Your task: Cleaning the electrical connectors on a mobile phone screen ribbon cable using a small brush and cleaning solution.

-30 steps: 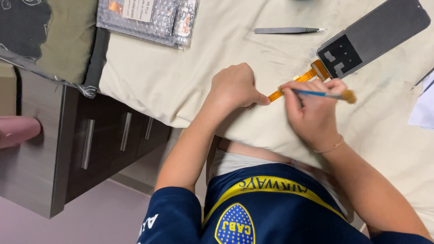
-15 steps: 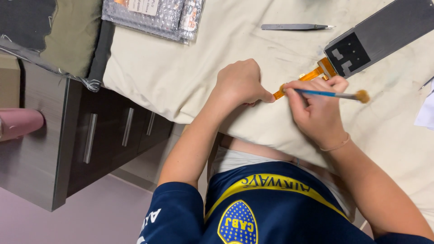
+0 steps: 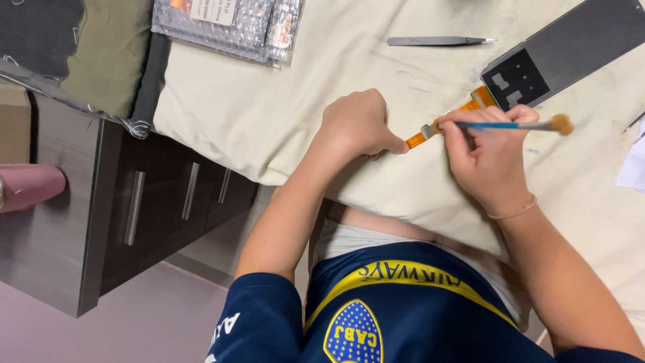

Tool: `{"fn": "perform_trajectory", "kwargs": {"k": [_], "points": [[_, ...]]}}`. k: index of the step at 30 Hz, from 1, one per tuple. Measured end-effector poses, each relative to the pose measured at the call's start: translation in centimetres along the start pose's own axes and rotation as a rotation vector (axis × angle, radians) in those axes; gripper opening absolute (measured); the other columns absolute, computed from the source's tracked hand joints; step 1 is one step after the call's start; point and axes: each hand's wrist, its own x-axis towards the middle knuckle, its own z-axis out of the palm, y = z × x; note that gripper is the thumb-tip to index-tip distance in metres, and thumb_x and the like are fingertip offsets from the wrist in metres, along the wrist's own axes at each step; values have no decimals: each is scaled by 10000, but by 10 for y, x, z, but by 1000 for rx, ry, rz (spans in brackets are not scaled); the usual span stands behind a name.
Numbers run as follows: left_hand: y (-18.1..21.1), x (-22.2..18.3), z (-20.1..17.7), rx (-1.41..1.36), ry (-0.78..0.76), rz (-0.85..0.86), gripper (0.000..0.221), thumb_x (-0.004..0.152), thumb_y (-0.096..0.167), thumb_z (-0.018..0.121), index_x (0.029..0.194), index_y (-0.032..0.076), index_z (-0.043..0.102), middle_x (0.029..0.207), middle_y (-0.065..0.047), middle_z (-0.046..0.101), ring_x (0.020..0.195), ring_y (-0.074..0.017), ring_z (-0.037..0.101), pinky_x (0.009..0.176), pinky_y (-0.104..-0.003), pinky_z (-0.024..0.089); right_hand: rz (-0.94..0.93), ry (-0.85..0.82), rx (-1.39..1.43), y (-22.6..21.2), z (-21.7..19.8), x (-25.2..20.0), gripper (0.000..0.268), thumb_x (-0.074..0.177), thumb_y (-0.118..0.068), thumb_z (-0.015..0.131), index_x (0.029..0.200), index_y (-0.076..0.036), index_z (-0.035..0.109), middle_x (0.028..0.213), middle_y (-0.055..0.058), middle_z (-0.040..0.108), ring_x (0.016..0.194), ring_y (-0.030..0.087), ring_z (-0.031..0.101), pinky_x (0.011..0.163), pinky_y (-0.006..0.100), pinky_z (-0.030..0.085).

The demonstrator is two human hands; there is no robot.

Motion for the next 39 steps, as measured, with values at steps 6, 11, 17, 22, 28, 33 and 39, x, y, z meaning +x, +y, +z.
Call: {"fn": "perform_trajectory", "kwargs": {"k": [6,11,17,22,28,33,39], "points": [[0,-1,-1,-10,-12,11,395,702,392,785,484,177,535,474,86,604,481,-96,521,527,-281,391,100,47,-81,26,-12,6,407,1133,-26,616,729,-75,632,1059,-13,802,850,184,602,933,435,235],[0,-1,-1,6,-19,4,395,714,411,787,495,183,550,486,89,608,501,-101,540,534,-288,392,182,14,106,39,-12,17,371,1166,-45,592,812,-87,695,1087,15,782,1134,150,714,1021,409,265],[0,-2,-2,0,-10,10,404,714,410,786,486,175,549,482,83,611,495,-104,534,523,-291,389,158,-6,57,54,-28,-9,325,1096,37,615,778,-12,660,1061,49,776,798,178,556,852,373,370],[2,0,-1,15,-20,0,408,731,432,800,508,174,576,505,82,629,514,-108,536,529,-302,386,168,-12,84,47,-24,2,274,1129,5,622,864,-42,667,1054,12,767,849,159,589,966,385,307],[3,-4,-3,-2,-14,-11,418,735,431,795,488,164,589,467,60,580,474,-118,498,511,-293,359,107,-38,72,48,-34,0,361,1049,52,603,699,-24,557,1025,45,768,871,204,575,852,365,433],[3,-4,-2,6,-16,-1,434,724,430,807,481,165,563,465,59,582,481,-115,486,513,-294,354,108,24,94,53,-32,-14,251,1020,75,601,791,-24,629,1036,47,755,900,218,533,915,385,406],[4,-4,-8,11,32,27,376,714,463,803,522,166,676,496,45,647,535,-139,624,561,-318,453,-48,80,123,55,-42,-7,197,1030,128,592,1037,-19,723,891,137,637,834,297,562,835,407,451]]}}
